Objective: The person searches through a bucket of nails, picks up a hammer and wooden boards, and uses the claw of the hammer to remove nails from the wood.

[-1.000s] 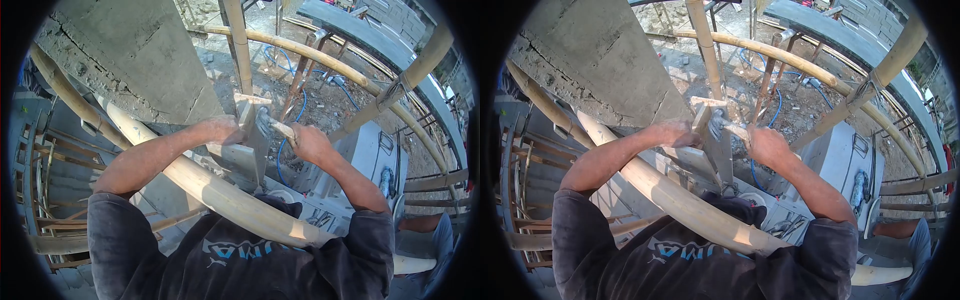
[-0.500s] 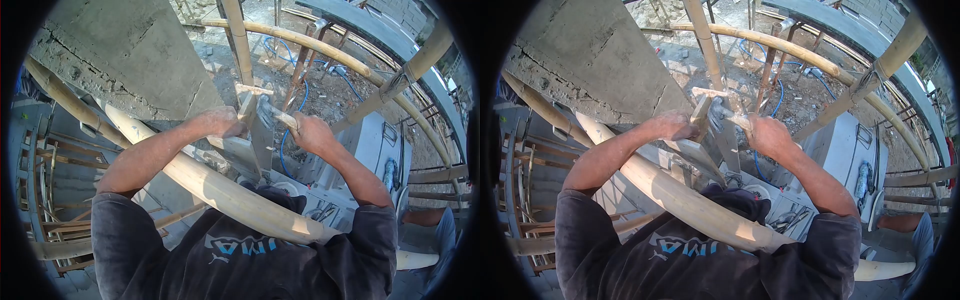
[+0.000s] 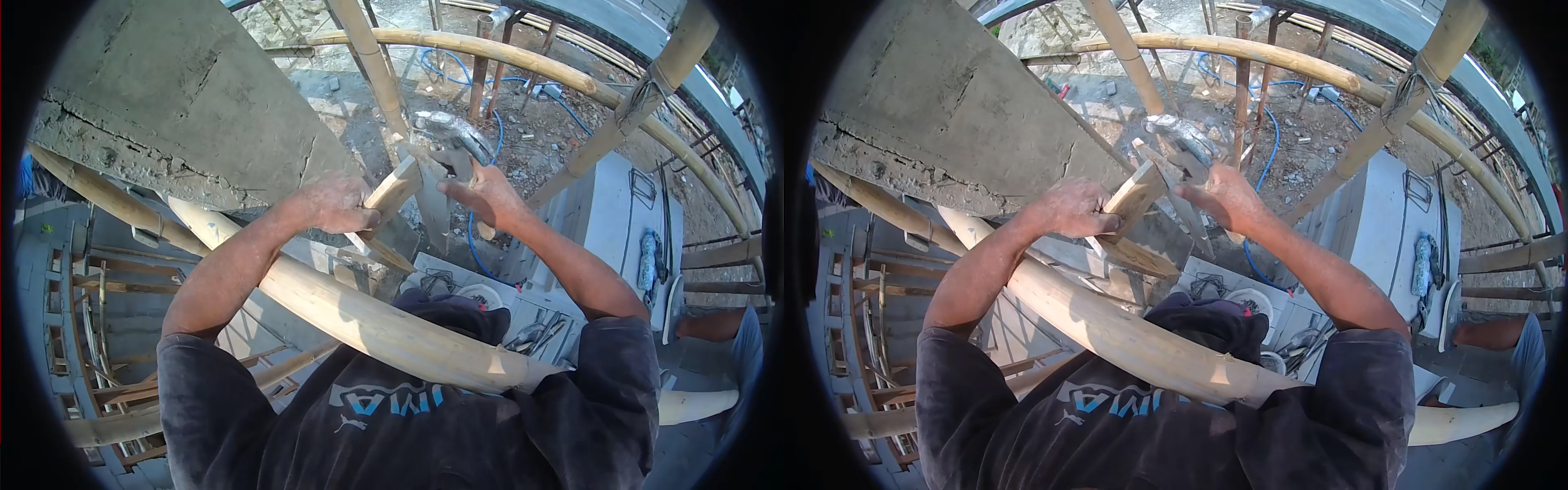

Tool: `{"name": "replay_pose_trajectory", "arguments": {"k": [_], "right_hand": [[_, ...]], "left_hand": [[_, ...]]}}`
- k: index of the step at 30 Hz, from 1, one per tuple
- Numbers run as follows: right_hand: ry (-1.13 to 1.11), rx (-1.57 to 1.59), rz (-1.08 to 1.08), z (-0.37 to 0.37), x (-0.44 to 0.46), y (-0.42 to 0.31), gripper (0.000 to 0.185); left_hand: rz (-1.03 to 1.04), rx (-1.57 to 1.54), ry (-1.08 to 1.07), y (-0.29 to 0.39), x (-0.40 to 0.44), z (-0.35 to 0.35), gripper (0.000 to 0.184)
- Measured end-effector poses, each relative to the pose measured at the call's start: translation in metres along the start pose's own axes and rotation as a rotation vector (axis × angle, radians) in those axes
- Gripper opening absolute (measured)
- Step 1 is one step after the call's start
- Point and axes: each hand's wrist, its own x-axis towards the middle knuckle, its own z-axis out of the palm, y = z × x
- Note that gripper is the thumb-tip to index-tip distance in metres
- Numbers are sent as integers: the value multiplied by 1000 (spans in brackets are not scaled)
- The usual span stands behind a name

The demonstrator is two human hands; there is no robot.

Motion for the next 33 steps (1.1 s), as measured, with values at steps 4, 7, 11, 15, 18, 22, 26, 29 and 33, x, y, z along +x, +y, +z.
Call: {"name": "replay_pose_trajectory", "arguments": {"k": [4, 7, 11, 15, 18, 22, 26, 29, 33], "right_hand": [[141, 79, -94, 19, -12, -21, 51], [86, 69, -22, 25, -18, -30, 46], [-78, 10, 42, 20, -23, -38, 42], [-151, -185, 19, -16, -25, -32, 38], [-157, -407, 9, -41, -27, -61, 38], [-217, -559, -26, -55, -24, -107, 38], [-121, -452, -212, -55, -31, -139, 39], [-27, -358, -321, -52, -29, -136, 39], [-339, -854, -221, -57, -18, -116, 37]], "left_hand": [[-26, 86, -55, 3, 0, 3, 49], [-144, 87, -103, 28, 0, -5, 49], [-105, 46, -78, 25, 8, 17, 48], [-1, -24, -11, 6, 18, 33, 46], [63, 49, -8, 15, 19, 32, 44], [5, 134, -72, 29, 10, 27, 40], [24, 222, -106, 35, 7, 22, 33], [21, 274, -133, 36, 8, 18, 31], [105, 356, -107, 38, 15, 27, 29]]}}
